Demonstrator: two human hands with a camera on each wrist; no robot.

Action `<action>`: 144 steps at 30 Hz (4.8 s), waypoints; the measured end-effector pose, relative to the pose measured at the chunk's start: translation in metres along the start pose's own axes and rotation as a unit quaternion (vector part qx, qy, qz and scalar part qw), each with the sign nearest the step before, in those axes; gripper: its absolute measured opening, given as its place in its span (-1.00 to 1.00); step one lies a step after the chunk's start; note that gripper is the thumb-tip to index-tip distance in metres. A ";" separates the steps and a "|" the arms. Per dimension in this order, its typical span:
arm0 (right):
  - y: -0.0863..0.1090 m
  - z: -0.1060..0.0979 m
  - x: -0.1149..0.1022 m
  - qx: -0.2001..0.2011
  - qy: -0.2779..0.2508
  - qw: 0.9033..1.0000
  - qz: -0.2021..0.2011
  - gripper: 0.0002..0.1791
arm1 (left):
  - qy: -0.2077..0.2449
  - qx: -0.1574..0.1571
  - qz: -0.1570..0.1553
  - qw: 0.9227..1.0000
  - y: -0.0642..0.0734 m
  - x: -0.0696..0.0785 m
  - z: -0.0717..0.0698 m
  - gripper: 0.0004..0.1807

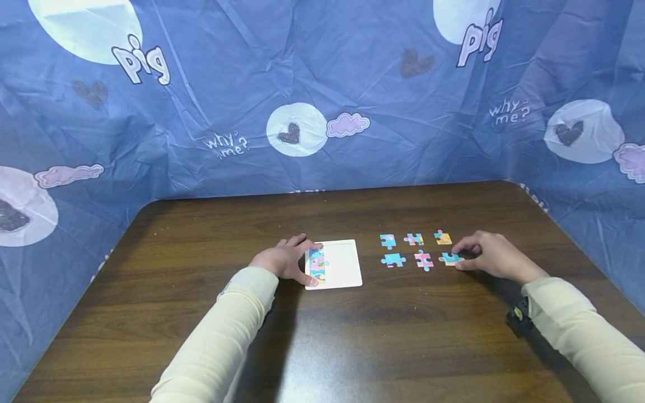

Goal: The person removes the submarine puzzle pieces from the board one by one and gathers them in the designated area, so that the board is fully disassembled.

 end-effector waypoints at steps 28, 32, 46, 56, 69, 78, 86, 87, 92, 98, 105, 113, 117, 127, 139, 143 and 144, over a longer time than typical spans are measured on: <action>-0.020 0.007 -0.053 0.027 -0.062 0.997 -0.026 -0.67 | 0.006 -0.002 -0.010 1.000 -0.012 -0.009 0.009 -0.02; -0.026 0.011 -0.068 0.031 -0.072 0.996 -0.041 -0.69 | 0.005 -0.001 -0.012 1.000 -0.015 -0.011 0.010 -0.01; -0.046 0.030 -0.110 0.024 -0.105 0.993 -0.046 -0.69 | 0.013 0.004 -0.001 1.000 -0.005 -0.006 0.004 -0.04; -0.060 0.047 -0.141 -0.001 -0.104 0.993 -0.058 -0.68 | 0.007 0.001 -0.009 1.000 -0.003 -0.006 0.003 -0.03; -0.078 0.071 -0.177 -0.035 -0.095 0.994 -0.037 -0.72 | -0.001 -0.002 -0.012 1.000 -0.004 -0.006 0.002 -0.05; -0.086 0.080 -0.194 -0.050 -0.084 0.995 -0.036 -0.72 | -0.006 0.000 -0.009 1.000 0.004 0.000 -0.002 -0.09; -0.093 0.091 -0.206 -0.058 -0.062 0.996 -0.032 -0.74 | -0.004 0.002 -0.010 1.000 0.005 -0.001 -0.003 -0.07; -0.093 0.092 -0.208 -0.059 -0.055 0.996 -0.033 -0.74 | -0.003 0.001 -0.011 1.000 0.005 -0.002 -0.003 -0.07; -0.095 0.096 -0.215 -0.064 -0.029 0.997 -0.032 -0.73 | -0.002 0.000 -0.013 1.000 0.006 -0.001 -0.003 -0.08; -0.097 0.102 -0.219 -0.068 -0.010 0.997 -0.039 -0.72 | -0.003 -0.002 -0.014 1.000 0.004 -0.002 -0.001 -0.08; -0.098 0.104 -0.221 -0.060 0.005 0.997 -0.046 -0.72 | -0.004 0.006 -0.010 1.000 -0.009 -0.012 0.009 -0.04; -0.099 0.105 -0.224 -0.055 0.013 0.998 -0.041 -0.72 | -0.007 0.005 -0.010 1.000 -0.006 -0.010 0.006 -0.01; -0.100 0.107 -0.224 -0.061 0.014 0.998 -0.031 -0.74 | 0.002 0.012 -0.012 1.000 -0.001 -0.008 0.003 0.05; -0.102 0.107 -0.225 -0.056 0.021 0.998 -0.019 -0.80 | 0.011 0.024 -0.018 0.999 0.005 -0.002 -0.002 0.05; -0.099 0.103 -0.223 -0.045 0.061 0.997 0.007 -0.66 | 0.015 0.032 -0.023 0.999 0.007 -0.002 -0.003 0.04; -0.097 0.102 -0.222 -0.044 0.071 0.996 0.005 -0.59 | 0.017 0.034 -0.023 0.999 0.005 -0.002 -0.002 0.02; -0.097 0.102 -0.222 -0.044 0.071 0.997 0.002 -0.59 | 0.017 0.034 -0.023 0.999 0.004 -0.003 -0.001 0.02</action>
Point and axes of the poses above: each hand's wrist, its own y-axis away from the middle knuckle, its own z-axis out of the palm, x = y × z, the point moved 5 cm from there along -y, towards the middle knuckle, and after that the axes turned 6 degrees about x, right-handed, at the moved point
